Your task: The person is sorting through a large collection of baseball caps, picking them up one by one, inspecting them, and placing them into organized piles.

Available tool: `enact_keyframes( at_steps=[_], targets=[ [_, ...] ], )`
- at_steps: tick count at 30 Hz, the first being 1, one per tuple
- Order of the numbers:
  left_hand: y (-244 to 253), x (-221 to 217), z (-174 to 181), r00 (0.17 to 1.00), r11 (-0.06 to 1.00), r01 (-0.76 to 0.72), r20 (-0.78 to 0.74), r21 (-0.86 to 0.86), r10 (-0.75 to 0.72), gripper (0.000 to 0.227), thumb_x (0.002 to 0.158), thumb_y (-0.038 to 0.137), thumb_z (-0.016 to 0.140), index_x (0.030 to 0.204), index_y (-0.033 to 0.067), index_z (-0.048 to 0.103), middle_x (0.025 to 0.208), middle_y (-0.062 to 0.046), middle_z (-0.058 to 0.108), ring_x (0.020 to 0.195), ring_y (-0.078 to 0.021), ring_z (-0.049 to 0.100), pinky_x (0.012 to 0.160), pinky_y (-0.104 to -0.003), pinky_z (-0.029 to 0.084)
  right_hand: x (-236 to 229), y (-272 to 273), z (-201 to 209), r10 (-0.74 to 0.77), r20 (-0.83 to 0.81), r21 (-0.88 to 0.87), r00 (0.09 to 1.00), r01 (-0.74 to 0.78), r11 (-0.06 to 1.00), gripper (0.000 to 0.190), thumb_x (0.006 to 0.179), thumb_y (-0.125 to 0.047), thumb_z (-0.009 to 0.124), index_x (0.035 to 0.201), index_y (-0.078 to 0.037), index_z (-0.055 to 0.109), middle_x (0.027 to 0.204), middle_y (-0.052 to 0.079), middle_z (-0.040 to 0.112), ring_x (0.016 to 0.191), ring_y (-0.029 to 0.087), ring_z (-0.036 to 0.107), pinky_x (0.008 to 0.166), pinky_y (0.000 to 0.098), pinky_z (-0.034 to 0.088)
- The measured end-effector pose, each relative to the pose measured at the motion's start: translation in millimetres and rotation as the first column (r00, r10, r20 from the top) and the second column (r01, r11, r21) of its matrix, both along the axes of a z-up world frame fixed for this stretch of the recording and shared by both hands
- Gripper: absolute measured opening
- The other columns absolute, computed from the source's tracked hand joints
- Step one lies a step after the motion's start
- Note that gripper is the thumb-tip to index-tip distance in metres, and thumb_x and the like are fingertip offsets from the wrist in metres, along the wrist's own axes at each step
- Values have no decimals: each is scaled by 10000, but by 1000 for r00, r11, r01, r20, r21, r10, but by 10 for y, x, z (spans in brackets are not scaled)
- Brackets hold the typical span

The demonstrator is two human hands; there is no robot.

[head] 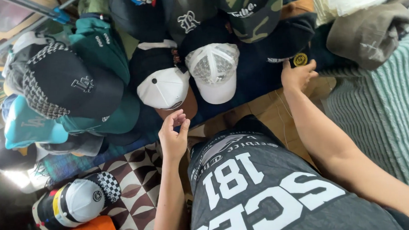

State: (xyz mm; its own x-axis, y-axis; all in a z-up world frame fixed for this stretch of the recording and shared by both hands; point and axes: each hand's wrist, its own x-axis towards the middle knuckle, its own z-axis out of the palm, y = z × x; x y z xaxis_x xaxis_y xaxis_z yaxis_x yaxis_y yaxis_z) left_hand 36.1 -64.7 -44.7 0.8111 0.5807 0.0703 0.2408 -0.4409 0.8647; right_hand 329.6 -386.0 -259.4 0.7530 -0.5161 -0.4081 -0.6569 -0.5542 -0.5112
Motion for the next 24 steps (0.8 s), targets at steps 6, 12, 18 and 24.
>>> enact_keyframes(
  at_steps=[6, 12, 18, 24],
  targets=[
    [3, -309, -101, 996, 996, -87, -37, -14, 86, 294, 911, 111, 784, 1199, 94, 728, 981, -98, 759, 885, -239, 753, 826, -355, 609, -229, 210, 412, 91, 525, -6, 846, -104, 995, 645, 769, 22, 699, 1334, -170, 455, 1351, 103, 352, 1358, 331, 530, 1167, 426, 493],
    [21, -498, -115, 982, 983, -180, -67, -42, 177, 292, 901, 120, 790, 1188, 108, 736, 976, -88, 769, 886, -226, 758, 813, -350, 605, -213, 1397, 1832, 301, 878, -15, 373, -606, 795, 215, 862, 117, 672, 940, -58, 573, 987, 103, 633, 880, 279, 644, 723, 347, 520],
    [79, -440, 93, 964, 981, -160, -231, -107, 132, 296, 938, 167, 693, 1228, 107, 684, 1091, -51, 763, 1009, -183, 718, 908, -306, 587, 175, 2684, 2859, 447, 751, 142, 486, -780, 610, 441, 989, -594, 595, 1228, -241, 708, 661, -69, 510, 555, 74, 372, 578, 300, 392],
    [313, -558, 181, 991, 992, -104, -89, -69, 97, 293, 944, 140, 711, 1232, 104, 675, 1067, -47, 762, 1003, -154, 730, 926, -297, 576, -10, 2935, 2962, 329, 788, 274, 521, -774, 570, 238, 999, -295, 561, 1162, -150, 656, 735, -31, 520, 524, 79, 482, 519, 250, 539]
  ],
)
